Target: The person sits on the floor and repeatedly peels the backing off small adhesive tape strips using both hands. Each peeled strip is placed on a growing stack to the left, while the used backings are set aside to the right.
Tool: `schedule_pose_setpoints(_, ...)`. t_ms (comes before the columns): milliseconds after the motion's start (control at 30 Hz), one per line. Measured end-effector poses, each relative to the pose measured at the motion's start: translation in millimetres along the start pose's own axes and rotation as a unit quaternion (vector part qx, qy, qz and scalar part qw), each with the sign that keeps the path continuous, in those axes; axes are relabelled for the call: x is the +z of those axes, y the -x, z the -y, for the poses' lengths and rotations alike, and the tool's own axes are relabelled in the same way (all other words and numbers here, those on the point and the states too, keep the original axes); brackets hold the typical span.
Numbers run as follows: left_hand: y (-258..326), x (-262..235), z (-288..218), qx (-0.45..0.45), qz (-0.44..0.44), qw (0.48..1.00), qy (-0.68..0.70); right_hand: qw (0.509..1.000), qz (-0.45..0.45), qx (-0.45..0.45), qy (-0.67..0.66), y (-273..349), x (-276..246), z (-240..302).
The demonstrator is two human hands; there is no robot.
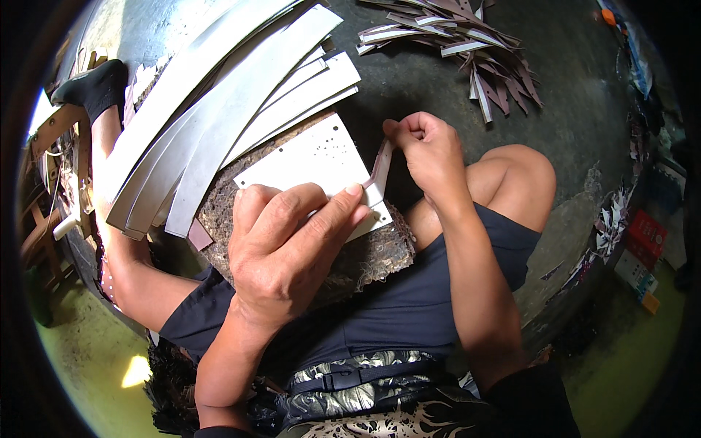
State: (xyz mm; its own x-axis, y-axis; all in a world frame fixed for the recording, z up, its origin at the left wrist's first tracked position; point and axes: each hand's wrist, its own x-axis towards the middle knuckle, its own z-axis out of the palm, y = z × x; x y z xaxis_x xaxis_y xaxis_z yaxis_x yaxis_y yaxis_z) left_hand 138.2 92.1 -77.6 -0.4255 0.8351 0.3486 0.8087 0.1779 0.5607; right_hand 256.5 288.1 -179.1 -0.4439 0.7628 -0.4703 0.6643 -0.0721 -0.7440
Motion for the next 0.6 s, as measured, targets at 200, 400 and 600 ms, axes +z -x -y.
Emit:
schedule_pose_setpoints(200,0,0,0,0.004,0.0,1.0,0.005,0.995,-0.037,-0.033,0.092,-8,6,-7)
schedule_pose_setpoints(400,0,1,0,0.004,-0.006,1.0,0.007,0.984,-0.063,-0.066,0.151,-11,7,-7)
schedule_pose_setpoints(600,0,2,0,0.009,-0.009,1.0,0.013,0.973,-0.06,-0.051,0.219,-19,4,1)
